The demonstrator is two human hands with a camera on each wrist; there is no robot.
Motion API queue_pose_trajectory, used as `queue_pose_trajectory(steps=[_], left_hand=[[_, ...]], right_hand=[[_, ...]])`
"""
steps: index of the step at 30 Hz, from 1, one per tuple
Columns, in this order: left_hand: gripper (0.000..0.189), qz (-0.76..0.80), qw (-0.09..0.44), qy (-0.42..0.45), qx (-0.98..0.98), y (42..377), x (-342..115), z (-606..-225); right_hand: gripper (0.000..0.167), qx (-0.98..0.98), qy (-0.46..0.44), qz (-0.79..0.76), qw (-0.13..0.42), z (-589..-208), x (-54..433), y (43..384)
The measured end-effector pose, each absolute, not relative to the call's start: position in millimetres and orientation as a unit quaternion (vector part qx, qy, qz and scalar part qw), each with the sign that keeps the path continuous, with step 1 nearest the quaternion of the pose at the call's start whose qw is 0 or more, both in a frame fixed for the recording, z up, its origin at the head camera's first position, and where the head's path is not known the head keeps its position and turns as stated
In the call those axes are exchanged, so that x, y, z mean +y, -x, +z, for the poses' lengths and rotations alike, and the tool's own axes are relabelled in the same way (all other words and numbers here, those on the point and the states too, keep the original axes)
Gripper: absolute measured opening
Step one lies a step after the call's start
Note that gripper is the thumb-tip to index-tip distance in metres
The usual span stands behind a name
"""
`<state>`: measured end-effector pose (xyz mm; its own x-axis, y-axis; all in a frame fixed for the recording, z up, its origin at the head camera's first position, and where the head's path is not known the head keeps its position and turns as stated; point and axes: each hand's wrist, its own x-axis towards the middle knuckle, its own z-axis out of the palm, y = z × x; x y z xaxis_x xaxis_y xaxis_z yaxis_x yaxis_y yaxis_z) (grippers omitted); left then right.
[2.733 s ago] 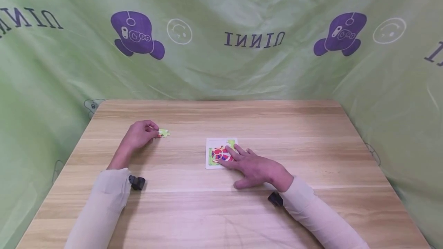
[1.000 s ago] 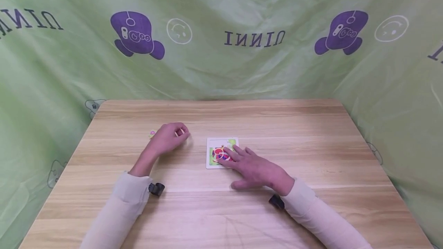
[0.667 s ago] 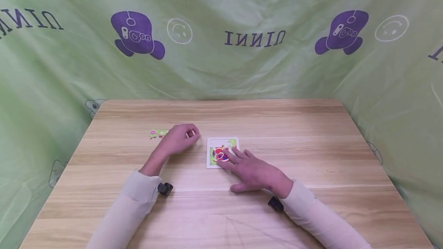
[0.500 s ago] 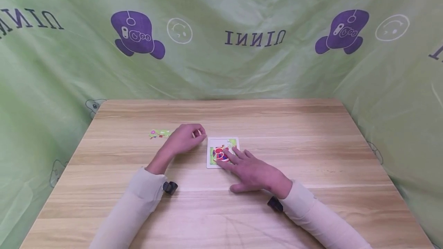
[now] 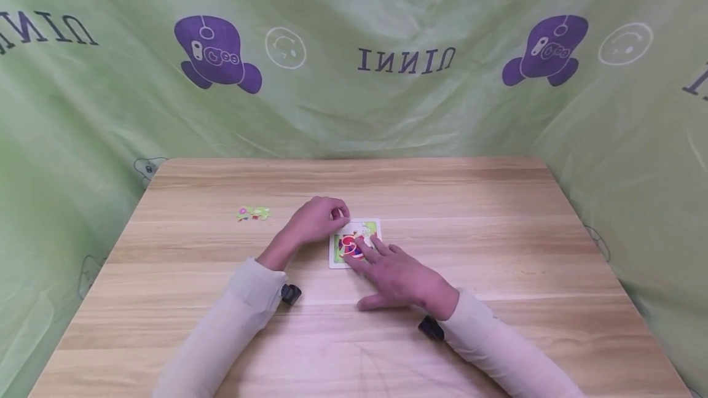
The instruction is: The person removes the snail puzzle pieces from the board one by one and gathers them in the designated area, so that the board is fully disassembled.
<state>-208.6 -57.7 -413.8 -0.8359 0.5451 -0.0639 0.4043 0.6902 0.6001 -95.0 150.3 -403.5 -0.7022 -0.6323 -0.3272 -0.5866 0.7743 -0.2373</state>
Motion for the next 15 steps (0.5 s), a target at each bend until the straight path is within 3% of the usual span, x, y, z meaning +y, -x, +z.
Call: queue_pose_trajectory(steps=[15], left_hand=[[0.007, 0.282, 0.132, -0.270, 0.911, 219.7, -25.6, -421.5]], right_hand=[[0.094, 0.917, 0.332, -0.066, 0.211, -404.3, 149.2, 94.8]])
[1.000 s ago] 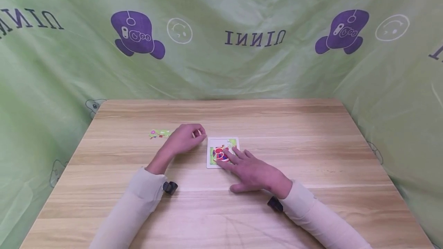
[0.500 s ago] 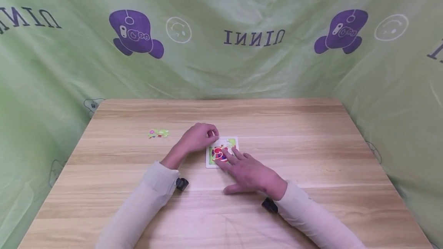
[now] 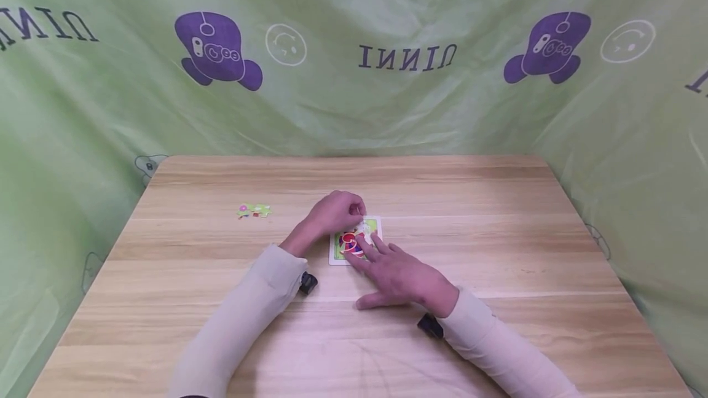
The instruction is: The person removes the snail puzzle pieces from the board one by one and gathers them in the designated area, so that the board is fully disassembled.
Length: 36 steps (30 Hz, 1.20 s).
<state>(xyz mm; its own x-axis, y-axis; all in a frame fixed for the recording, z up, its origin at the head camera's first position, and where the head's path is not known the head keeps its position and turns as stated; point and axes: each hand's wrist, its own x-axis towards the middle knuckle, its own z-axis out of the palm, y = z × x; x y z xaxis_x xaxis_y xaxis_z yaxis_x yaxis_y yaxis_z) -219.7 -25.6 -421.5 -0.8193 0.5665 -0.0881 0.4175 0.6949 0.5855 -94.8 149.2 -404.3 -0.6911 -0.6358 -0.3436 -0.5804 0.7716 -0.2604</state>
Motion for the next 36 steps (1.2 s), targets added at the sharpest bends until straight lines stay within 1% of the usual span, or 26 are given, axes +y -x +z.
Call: queue_pose_trajectory(steps=[2, 9, 18, 25, 36], left_hand=[[0.007, 0.282, 0.131, -0.265, 0.913, 220.9, -22.6, -421.4], [0.010, 0.288, 0.151, -0.251, 0.912, 221.4, -18.0, -422.5], [0.009, 0.288, 0.142, -0.265, 0.909, 220.7, -15.7, -425.9], [0.008, 0.289, 0.146, -0.266, 0.908, 220.0, -16.0, -426.1], [0.010, 0.306, 0.168, -0.258, 0.901, 219.9, -19.5, -423.0]], right_hand=[[0.094, 0.917, 0.332, -0.067, 0.210, -404.3, 150.1, 94.8], [0.093, 0.915, 0.336, -0.076, 0.208, -403.8, 151.9, 94.9], [0.089, 0.914, 0.343, -0.078, 0.204, -404.8, 153.1, 95.3], [0.090, 0.913, 0.346, -0.073, 0.202, -404.3, 153.0, 95.4], [0.090, 0.914, 0.344, -0.069, 0.205, -403.8, 153.3, 95.5]])
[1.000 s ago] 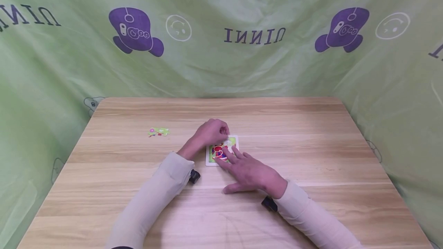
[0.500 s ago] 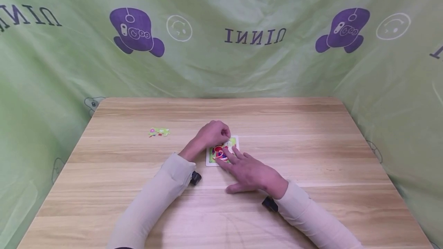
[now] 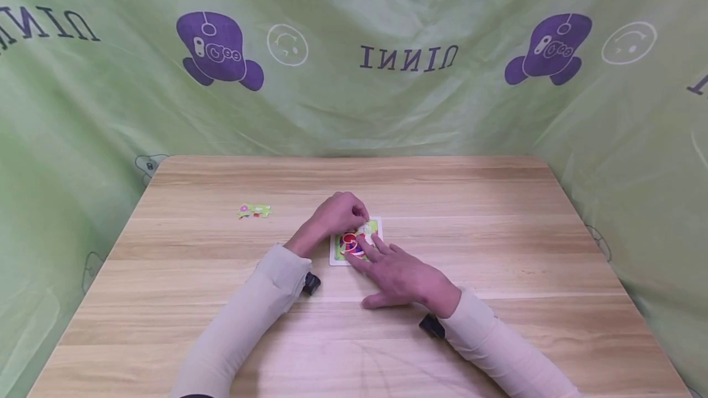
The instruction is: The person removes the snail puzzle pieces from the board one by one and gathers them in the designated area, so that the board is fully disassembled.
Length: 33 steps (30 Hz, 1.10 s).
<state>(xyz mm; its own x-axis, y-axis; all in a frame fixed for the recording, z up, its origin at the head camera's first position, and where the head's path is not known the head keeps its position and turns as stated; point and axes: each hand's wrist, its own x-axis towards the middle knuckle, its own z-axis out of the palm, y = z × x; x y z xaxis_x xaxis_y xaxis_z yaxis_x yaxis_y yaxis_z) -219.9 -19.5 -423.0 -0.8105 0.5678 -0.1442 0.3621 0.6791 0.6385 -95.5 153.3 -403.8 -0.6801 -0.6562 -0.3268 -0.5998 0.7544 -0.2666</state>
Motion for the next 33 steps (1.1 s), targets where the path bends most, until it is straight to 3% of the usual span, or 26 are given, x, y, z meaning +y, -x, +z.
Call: queue_pose_trajectory(steps=[17, 27, 33], left_hand=[[0.016, 0.308, 0.172, -0.255, 0.900, 220.1, -18.5, -422.2], [0.019, 0.328, 0.194, -0.246, 0.891, 218.5, -17.4, -420.7], [0.022, 0.377, 0.234, -0.223, 0.868, 222.4, -19.6, -425.4]], right_hand=[[0.088, 0.911, 0.352, -0.063, 0.206, -403.6, 153.8, 97.3], [0.088, 0.910, 0.352, -0.066, 0.207, -402.0, 155.2, 97.3], [0.088, 0.910, 0.355, -0.066, 0.204, -403.4, 155.2, 97.0]])
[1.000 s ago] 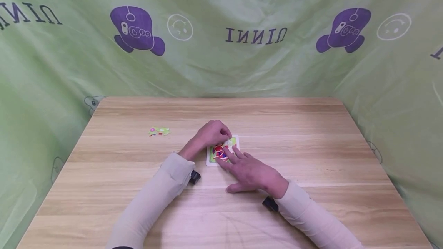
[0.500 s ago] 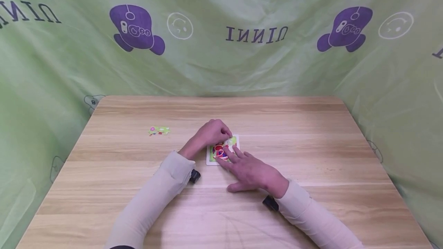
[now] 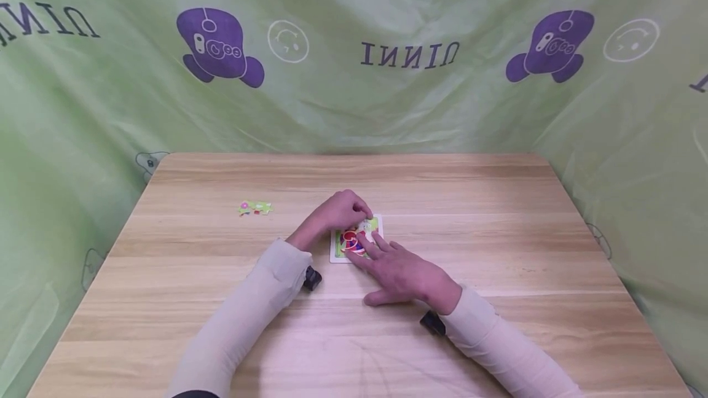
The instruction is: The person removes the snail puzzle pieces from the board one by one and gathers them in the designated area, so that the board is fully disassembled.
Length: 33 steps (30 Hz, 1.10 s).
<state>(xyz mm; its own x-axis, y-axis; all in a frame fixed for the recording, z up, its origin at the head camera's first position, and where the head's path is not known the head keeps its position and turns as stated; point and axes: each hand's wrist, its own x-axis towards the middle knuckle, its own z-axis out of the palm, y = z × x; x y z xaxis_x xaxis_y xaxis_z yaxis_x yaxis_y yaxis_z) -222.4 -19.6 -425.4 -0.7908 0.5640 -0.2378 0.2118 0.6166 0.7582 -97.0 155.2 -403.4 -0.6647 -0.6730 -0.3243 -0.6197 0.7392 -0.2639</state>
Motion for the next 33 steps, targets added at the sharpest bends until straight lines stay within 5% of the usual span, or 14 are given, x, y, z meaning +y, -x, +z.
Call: queue_pose_trajectory(steps=[33], left_hand=[[0.016, 0.453, 0.254, -0.195, 0.832, 220.8, -21.3, -425.9]], right_hand=[[0.090, 0.909, 0.354, -0.071, 0.211, -404.9, 155.0, 97.3]])
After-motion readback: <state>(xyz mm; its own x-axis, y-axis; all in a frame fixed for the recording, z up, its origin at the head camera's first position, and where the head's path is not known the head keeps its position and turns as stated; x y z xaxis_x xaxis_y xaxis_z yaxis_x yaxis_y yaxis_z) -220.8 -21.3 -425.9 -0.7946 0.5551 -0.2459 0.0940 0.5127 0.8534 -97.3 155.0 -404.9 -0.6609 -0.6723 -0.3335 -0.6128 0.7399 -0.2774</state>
